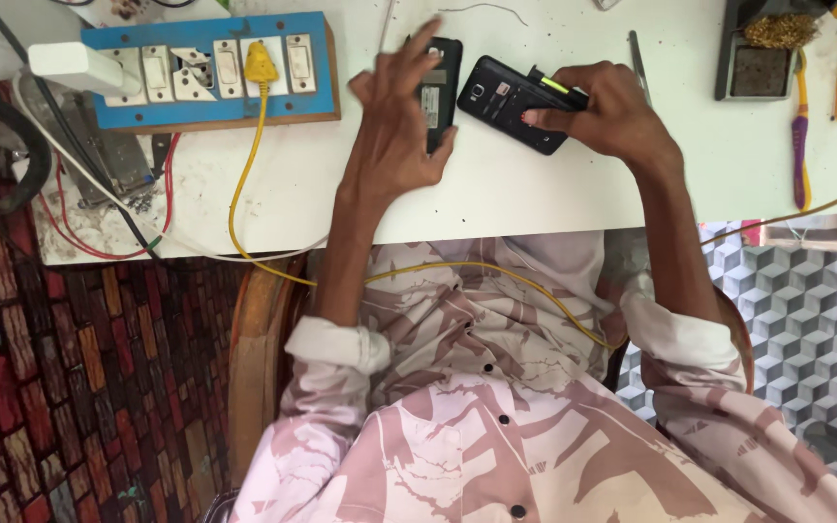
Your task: The person removes the back cover of a Huawei smartphone and uses a screwdriver to unscrew and remove the battery. The back cover is placed on the table, and the battery is lifted out of the phone chassis.
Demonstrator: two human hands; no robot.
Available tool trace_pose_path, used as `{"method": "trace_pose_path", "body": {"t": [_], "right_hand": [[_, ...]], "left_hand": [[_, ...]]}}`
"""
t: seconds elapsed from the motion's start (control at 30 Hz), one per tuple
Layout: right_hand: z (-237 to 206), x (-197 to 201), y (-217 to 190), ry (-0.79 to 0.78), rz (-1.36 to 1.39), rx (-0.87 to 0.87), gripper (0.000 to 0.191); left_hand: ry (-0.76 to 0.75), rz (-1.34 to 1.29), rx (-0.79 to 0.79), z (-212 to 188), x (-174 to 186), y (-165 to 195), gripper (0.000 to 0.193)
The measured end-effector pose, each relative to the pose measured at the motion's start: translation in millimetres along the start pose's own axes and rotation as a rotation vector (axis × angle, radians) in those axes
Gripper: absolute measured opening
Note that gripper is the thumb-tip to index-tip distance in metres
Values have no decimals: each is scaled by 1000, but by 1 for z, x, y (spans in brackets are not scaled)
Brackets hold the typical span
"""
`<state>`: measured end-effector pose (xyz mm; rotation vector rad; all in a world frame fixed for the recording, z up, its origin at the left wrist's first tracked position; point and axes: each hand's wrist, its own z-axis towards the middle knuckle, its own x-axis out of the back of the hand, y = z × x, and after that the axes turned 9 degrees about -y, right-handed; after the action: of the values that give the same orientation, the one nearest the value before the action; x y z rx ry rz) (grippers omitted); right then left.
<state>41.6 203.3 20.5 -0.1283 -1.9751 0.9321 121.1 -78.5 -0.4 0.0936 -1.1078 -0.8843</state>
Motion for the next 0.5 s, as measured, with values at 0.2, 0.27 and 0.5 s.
{"method": "trace_pose_path", "body": {"t": [0.2, 0.27, 0.5], "right_hand": [[-3, -2, -19, 169, -158, 117, 40], [-6, -6, -29, 239, -202, 257, 36], [-11, -28, -63, 444, -479, 406, 21]], "left_hand": [[89, 54, 307, -41, -5, 23, 54], [94, 166, 355, -46, -13, 28, 43], [140, 317, 475, -48, -26, 20, 34]]}}
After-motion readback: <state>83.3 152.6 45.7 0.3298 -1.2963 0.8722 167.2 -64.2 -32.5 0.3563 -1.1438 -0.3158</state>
